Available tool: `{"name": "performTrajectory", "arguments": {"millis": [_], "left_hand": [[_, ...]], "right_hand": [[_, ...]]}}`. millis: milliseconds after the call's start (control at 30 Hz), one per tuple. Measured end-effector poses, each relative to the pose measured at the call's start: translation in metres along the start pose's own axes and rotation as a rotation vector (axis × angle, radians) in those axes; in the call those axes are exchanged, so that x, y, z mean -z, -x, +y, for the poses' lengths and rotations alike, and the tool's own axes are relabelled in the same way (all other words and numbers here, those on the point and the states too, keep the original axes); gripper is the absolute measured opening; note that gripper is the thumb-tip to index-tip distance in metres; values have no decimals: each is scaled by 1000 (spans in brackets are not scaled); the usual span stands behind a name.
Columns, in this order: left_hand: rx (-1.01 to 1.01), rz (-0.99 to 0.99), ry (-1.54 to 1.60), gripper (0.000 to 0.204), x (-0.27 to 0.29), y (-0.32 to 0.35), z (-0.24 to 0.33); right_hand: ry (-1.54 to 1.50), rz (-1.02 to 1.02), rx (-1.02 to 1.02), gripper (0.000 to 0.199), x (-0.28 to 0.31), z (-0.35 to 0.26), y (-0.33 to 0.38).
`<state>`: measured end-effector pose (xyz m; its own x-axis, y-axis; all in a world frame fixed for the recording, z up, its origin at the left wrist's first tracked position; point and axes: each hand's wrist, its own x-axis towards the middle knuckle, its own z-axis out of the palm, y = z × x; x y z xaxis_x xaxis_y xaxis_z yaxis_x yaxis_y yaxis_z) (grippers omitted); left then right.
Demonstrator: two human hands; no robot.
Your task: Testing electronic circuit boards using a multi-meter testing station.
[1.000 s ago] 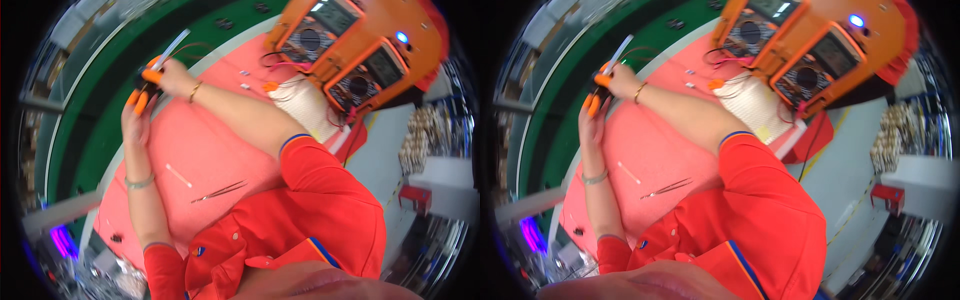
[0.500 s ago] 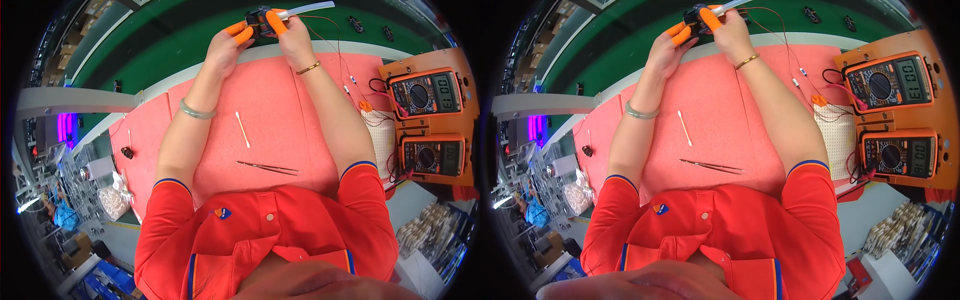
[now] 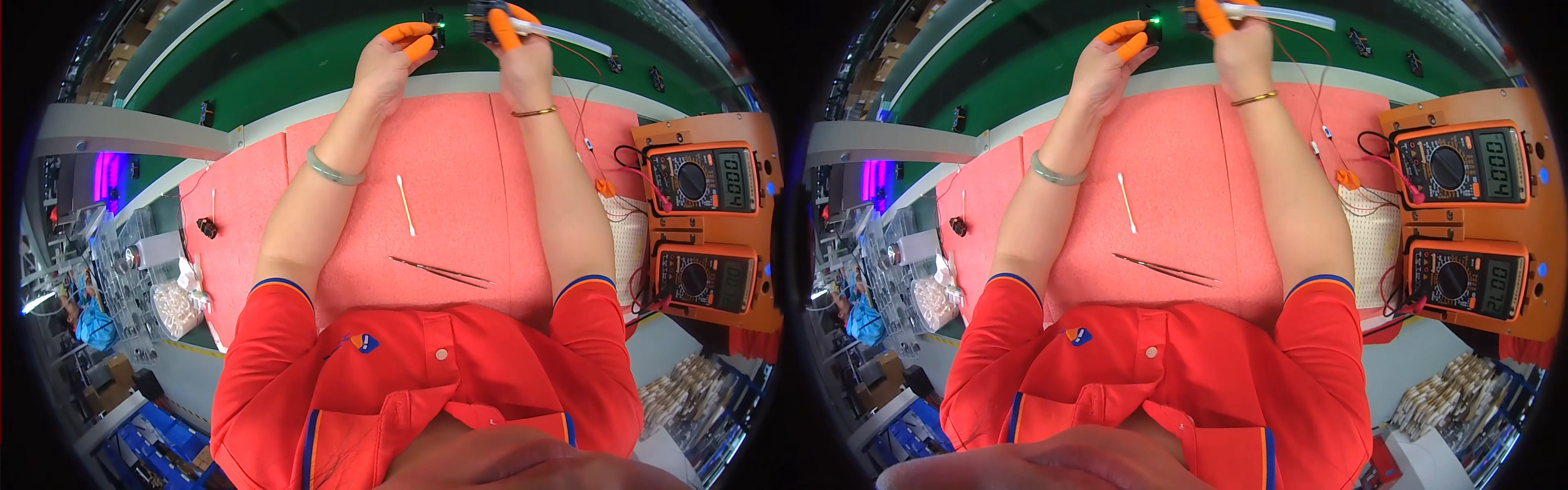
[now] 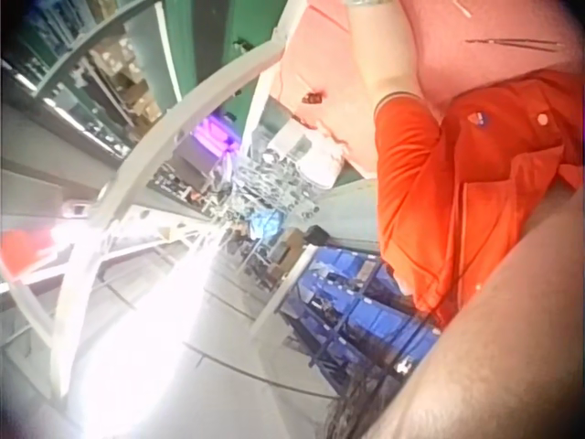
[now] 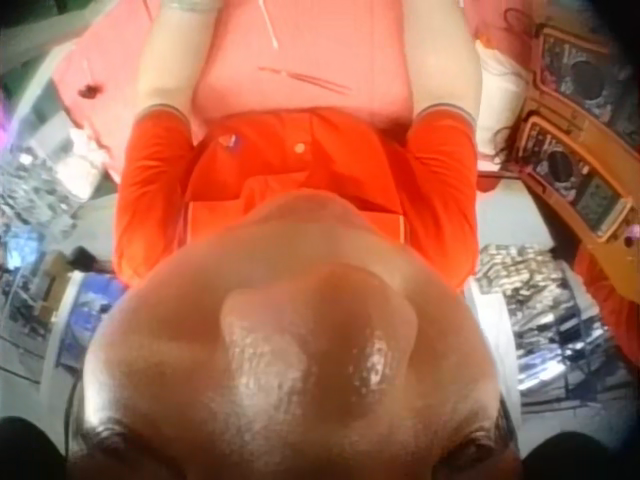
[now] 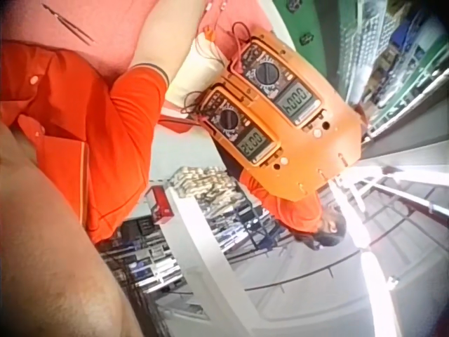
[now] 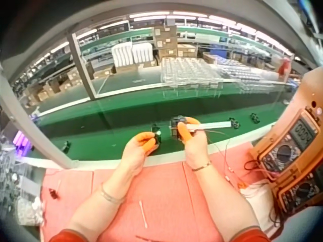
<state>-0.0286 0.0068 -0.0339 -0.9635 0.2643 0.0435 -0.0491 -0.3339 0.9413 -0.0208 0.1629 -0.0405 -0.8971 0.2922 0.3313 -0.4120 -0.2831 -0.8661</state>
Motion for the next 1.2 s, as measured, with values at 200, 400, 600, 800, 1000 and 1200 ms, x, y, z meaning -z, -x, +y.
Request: {"name": "performTrajectory", "arguments": {"millis": [200,400,600,800,1000,1200], "left_hand": [[-19,-188,265,28,-2,2,8],[75,-291,638,20,-5,6,10],[157,-158,494,24,-3,-3,3],[-153,199,-860,27,-15,-19,-6],[-341,216,-1556,24,7,-27,1],[-526,419,-2084,17,117,-15,43]], "right_hand": [[-76,145,-150,24,17,0,-10],[-26,103,-143,25,17,4,-9],[16,100,-134,25,19,10,-8],[-28,111,-177,26,18,10,-12],[-24,128,-189,25,17,7,-11],[-31,146,-161,26,17,8,-13]]}}
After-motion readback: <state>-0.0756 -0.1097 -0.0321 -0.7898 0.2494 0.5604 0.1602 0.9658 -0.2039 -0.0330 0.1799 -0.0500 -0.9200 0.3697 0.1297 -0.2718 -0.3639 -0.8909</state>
